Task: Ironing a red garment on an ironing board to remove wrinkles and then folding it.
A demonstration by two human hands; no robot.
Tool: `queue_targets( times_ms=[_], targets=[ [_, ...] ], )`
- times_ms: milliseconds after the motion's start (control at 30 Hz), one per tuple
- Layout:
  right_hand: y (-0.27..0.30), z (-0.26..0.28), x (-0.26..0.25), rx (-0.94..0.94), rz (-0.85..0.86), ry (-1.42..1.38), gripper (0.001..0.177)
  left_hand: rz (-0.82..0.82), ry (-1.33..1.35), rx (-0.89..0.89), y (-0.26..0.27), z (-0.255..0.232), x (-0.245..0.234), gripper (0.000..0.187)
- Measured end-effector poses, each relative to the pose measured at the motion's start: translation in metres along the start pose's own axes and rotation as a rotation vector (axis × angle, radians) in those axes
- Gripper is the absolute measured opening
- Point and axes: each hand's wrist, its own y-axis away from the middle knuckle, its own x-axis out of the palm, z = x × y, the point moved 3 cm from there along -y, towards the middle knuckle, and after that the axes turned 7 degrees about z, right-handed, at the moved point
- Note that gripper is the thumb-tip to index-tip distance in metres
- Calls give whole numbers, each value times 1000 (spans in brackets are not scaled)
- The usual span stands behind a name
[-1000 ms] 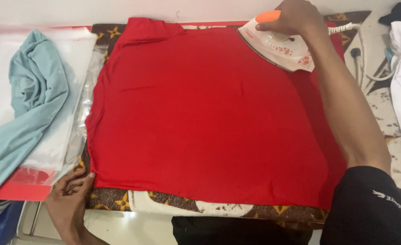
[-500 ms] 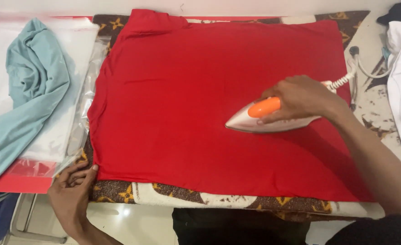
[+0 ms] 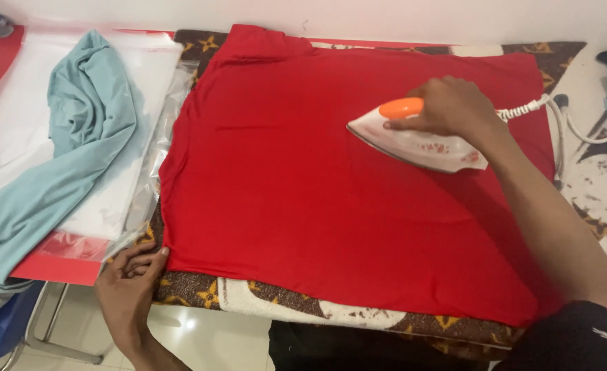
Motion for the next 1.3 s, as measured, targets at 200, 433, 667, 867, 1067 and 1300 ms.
queue_targets(
  times_ms=[200,433,667,867,1067,1300],
  targets=[
    [-101,-16,-12,74,-130,-98,76,7,80,-109,-2,-4,1,28],
    [-155,-8,-22,145,-196,-156,71,18,66,-98,-2,-4,-2,29],
    [-110,43,-44,-113,92,-109,53,18,27,-113,-3,-6,-1,29],
    [-166,38,-25,37,-110,-154,70,20,69,-83,-4,0,-1,29],
    [-97,83,-28,-188,19,-80,70,7,127,-71,-1,-4,-1,26],
    [-38,130,-2,-376,182,87,54,18,171,-52,-17,37,1,37]
  ],
)
